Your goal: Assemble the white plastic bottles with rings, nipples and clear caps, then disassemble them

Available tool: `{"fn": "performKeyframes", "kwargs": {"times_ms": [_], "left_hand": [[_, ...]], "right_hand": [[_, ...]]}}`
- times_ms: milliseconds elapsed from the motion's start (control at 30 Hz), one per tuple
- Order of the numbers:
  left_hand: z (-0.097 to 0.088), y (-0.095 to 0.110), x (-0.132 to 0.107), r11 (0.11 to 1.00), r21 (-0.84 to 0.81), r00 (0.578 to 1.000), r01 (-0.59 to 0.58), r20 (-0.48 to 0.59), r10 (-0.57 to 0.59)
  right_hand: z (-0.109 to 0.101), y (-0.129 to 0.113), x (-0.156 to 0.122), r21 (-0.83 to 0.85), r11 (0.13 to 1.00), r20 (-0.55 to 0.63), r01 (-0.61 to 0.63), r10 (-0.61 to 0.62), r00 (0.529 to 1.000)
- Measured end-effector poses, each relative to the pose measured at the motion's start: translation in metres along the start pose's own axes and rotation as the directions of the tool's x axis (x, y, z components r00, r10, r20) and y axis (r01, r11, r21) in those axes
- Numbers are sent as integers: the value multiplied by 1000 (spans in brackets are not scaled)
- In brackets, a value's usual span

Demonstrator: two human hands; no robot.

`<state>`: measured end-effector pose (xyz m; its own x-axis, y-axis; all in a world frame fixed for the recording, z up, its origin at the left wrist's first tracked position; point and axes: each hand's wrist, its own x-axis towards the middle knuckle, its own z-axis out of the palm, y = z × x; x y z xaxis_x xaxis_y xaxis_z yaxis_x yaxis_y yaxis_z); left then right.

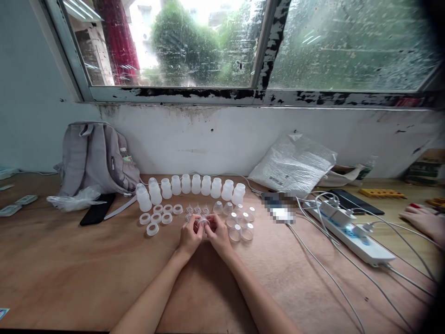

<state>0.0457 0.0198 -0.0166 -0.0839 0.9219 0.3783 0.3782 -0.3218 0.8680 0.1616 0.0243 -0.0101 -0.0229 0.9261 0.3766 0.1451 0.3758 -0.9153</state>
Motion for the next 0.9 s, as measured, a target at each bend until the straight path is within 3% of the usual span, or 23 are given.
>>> {"fn": "performKeyframes", "kwargs": {"times_ms": [133,233,367,467,667,900], "left_hand": [[-3,-3,6,984,-150,995,98,23,-96],[-3,-3,9,940,-283,978,188,138,-154],[-3,1,9,862,-398,931,315,304,-200],[-3,4,7,815,-443,909,372,352,-224],[-5,8,3,779,-470,896,415,361,-260],[-4,15,3,796,-435,901,422,296,-316]], "right_hand": [[-3,-6,3,372,907,78,-199,183,980],[-5,-6,5,485,815,116,-317,299,947],[-5,-3,6,479,807,177,-346,297,938],[-4,-3,6,451,847,130,-281,249,960],[-1,-3,5,432,869,129,-243,207,970],[-4,-5,6,330,916,166,-228,181,969]]}}
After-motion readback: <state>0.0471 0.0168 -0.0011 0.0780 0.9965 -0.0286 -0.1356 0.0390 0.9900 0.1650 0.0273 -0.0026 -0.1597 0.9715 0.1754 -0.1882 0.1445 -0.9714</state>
